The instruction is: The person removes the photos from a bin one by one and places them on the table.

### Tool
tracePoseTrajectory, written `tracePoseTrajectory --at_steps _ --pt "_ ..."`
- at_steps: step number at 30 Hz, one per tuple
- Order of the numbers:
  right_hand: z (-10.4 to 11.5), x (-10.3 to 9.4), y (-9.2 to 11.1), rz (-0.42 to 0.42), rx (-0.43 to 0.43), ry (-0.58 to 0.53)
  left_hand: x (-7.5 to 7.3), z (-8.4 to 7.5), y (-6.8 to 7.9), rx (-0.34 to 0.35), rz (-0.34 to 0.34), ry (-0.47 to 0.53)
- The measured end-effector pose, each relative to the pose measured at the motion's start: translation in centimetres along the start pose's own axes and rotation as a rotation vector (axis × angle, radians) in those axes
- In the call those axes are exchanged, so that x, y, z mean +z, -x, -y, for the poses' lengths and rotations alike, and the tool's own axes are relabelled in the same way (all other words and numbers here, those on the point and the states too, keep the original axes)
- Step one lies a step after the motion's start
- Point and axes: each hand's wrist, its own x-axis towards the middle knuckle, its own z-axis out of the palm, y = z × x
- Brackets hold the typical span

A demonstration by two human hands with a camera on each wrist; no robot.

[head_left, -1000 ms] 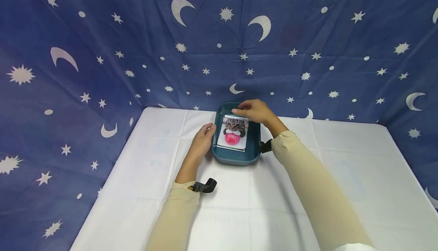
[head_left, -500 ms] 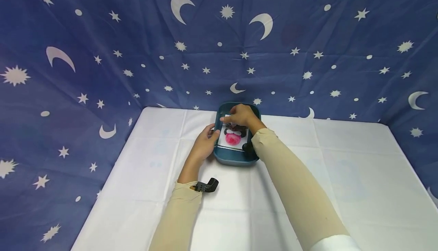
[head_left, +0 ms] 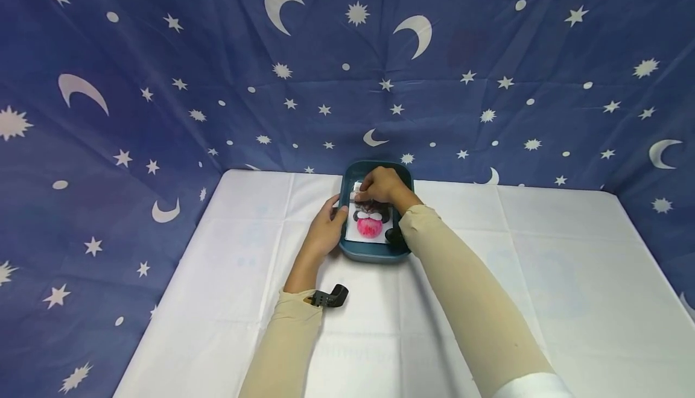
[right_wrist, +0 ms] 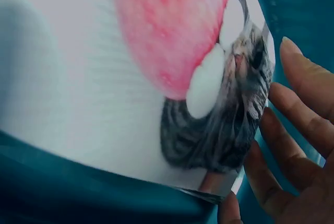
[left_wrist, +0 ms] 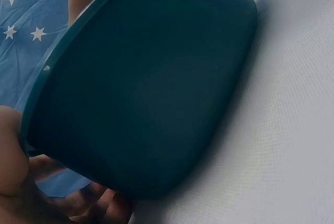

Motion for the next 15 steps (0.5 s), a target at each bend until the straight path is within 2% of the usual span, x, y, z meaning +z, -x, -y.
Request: tracePoseTrajectory --at_steps 8,15 --pt "-0.13 -0.32 0.40 0.050 -0.048 0.028 0.04 -0.07 -0.08 -0.004 -0.005 0.007" --pt "-0.30 -0.01 0.95 0.134 -0.061 -0.011 0.01 -0.21 0.14 -0.010 -0.007 0.006"
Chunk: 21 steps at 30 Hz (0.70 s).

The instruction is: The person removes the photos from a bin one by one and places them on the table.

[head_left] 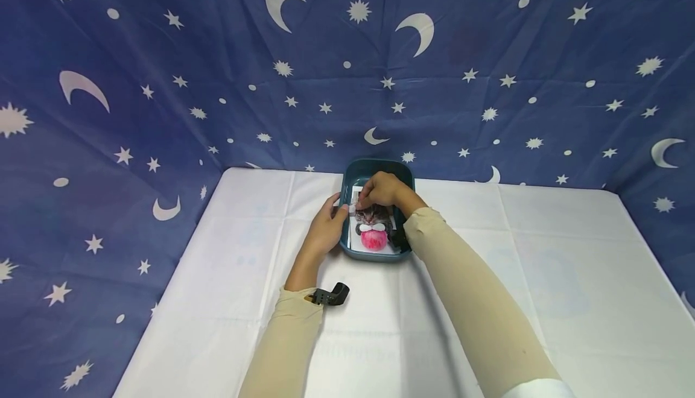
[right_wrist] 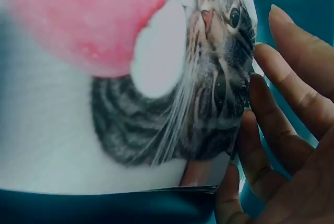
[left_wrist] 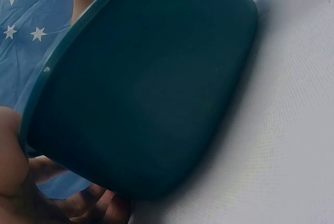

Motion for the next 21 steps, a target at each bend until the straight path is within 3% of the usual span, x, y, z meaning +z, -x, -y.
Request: tracePoseTrajectory --at_steps 6,15,21 --pt "-0.3 -0.1 0.1 0.029 -0.023 -0.029 0.0 0.0 0.0 -0.004 -0.003 -0.016" --pt "-0.4 -0.7 0.7 0.061 -0.044 -0.201 0.0 -0.1 -0.1 -0.022 -0.004 -0.024" --pt "-0.1 -1.6 1.4 0.079 -0.032 -0.131 0.1 -0.2 -0.1 -0.022 -0.007 -0.022"
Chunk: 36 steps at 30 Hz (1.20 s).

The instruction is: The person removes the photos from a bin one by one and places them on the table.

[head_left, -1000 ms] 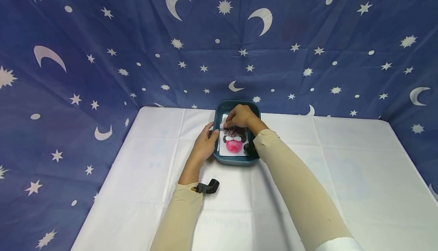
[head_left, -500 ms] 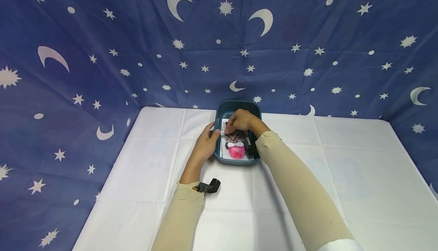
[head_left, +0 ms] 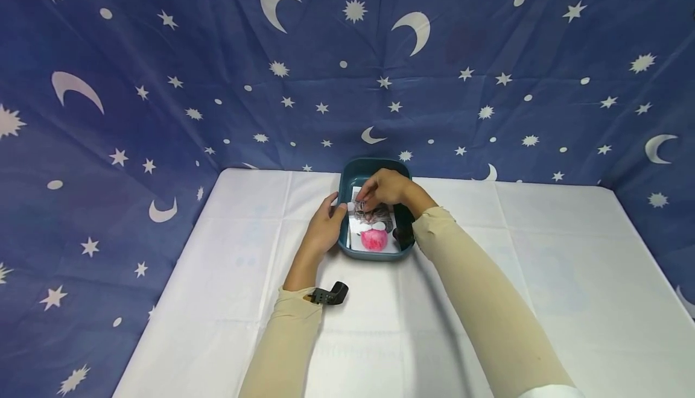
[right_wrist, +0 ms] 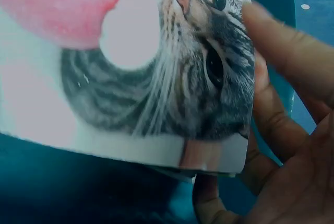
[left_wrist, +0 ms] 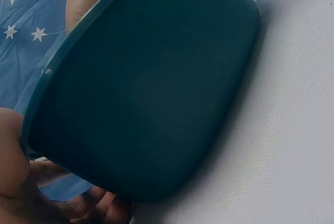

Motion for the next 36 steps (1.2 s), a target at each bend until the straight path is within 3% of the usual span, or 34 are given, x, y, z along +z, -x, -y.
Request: tracePoseTrajectory --at_steps 4,12,26,30,36 --pt "0.2 -0.2 0.4 -0.046 0.009 0.077 0.0 -0.1 0.0 0.002 -0.001 0.006" --pt "0.2 -0.6 0.9 -0.093 -0.032 0.118 0.1 0.3 -0.2 0.018 -0.008 0.025" --pt "0.8 -1.7 2.3 -0.134 -0.134 0.072 -0.2 0.3 -0.3 0.016 0.001 0.024" --pt "0.8 -2.9 3.7 -0.179 -0.181 -0.023 -0.2 0.4 -0.3 0.013 0.004 0.028" --pt "-0.9 -4.8 6.6 -0.347 -0.190 -0.231 0.0 0.3 -0.2 0.011 0.006 0.029"
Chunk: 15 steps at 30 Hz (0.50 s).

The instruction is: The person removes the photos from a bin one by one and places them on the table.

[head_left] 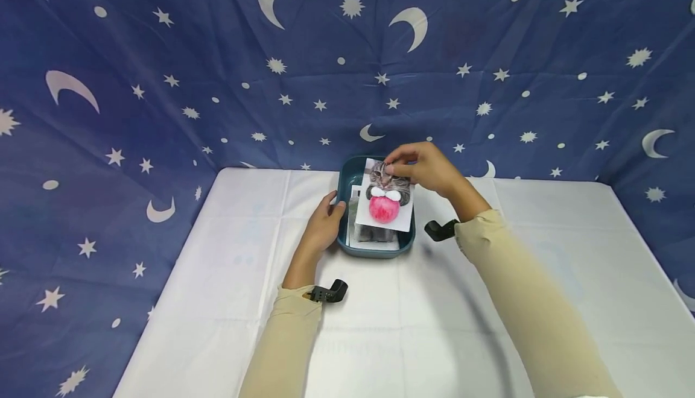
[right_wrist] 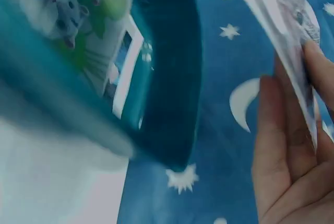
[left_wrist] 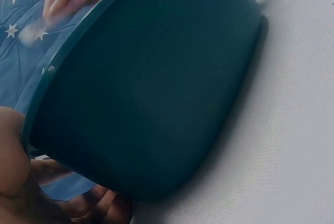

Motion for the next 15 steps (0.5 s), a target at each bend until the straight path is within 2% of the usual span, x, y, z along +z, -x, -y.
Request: tracePoseTrajectory --at_steps 8,12,15 --pt "-3.6 -4.2 2.7 -0.155 0.080 -0.018 0.0 0.0 0.0 -0.016 -0.002 0.005" --pt "-6.1 -6.1 3.3 -0.217 0.123 -0.013 0.0 0.0 0.1 -0.018 0.005 0.001" --pt "-8.0 -7.1 3.1 -0.228 0.163 0.007 -0.1 -0.1 0.1 -0.019 0.011 -0.002"
